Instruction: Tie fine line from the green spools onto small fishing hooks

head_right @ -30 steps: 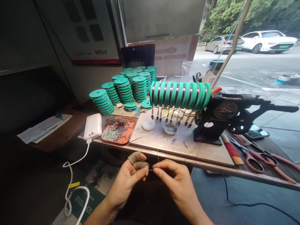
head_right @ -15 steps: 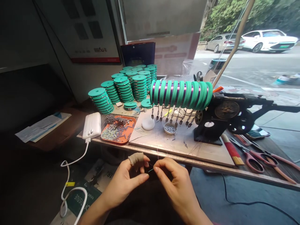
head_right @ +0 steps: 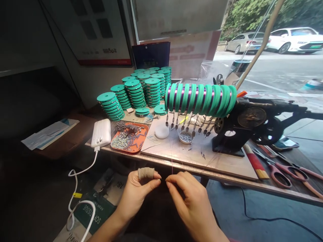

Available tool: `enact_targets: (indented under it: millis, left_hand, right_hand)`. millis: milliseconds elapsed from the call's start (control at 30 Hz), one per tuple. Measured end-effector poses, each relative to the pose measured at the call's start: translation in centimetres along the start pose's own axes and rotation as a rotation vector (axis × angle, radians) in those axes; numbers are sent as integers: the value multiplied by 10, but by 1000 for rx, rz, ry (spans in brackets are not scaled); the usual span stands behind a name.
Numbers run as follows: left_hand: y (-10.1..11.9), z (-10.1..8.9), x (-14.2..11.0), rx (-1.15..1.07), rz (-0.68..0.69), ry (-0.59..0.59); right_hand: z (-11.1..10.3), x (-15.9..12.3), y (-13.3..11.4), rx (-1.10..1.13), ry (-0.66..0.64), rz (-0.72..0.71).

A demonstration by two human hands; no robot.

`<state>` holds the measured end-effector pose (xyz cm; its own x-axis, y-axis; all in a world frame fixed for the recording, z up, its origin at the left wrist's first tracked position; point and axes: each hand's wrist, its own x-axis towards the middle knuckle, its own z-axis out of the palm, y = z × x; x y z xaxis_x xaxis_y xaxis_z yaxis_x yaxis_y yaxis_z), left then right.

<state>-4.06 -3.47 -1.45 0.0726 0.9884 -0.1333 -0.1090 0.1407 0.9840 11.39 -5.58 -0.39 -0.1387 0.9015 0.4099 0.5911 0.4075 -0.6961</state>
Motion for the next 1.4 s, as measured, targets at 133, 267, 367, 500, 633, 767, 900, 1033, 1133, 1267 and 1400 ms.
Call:
enact_targets:
  millis: [133, 267, 367, 500, 633, 767, 900, 1033, 1133, 1267, 1400]
  left_hand:
    - [0, 0, -3, 6, 35, 40]
    - [-1, 1, -6, 51, 63, 30]
    - [-4, 2, -6, 82, 77, 10]
    - [-8, 1, -5, 111, 100, 0]
    - [-10, 0, -4, 138, 119, 8]
    - [-12, 1, -6, 125, 104, 6]
    - [-11, 3, -9, 149, 95, -62]
    - [-11, 1, -9, 264, 134, -140]
    - [-13, -1, -8, 392, 190, -232]
    - [-20, -3, -7, 581, 281, -362]
    - [-24, -3, -8, 789, 335, -450]
  right_hand:
    - [2, 1, -1, -81, -3, -58]
    - [2, 0, -4, -97, 9, -74]
    - [1, 1, -6, -103, 20, -73]
    - [-3, 4, -3, -114, 57, -42]
    - [-12, 8, 7, -111, 52, 27]
    - [-16, 6, 16, -126, -7, 37]
    - [-14, 0, 21, -197, -54, -18]
    - [-13, -1, 31, -285, -95, -90]
    - [-13, 0, 39, -340, -137, -131]
    - [-15, 0, 42, -383, -197, -118]
    - [-16, -1, 39, -398, -250, -43]
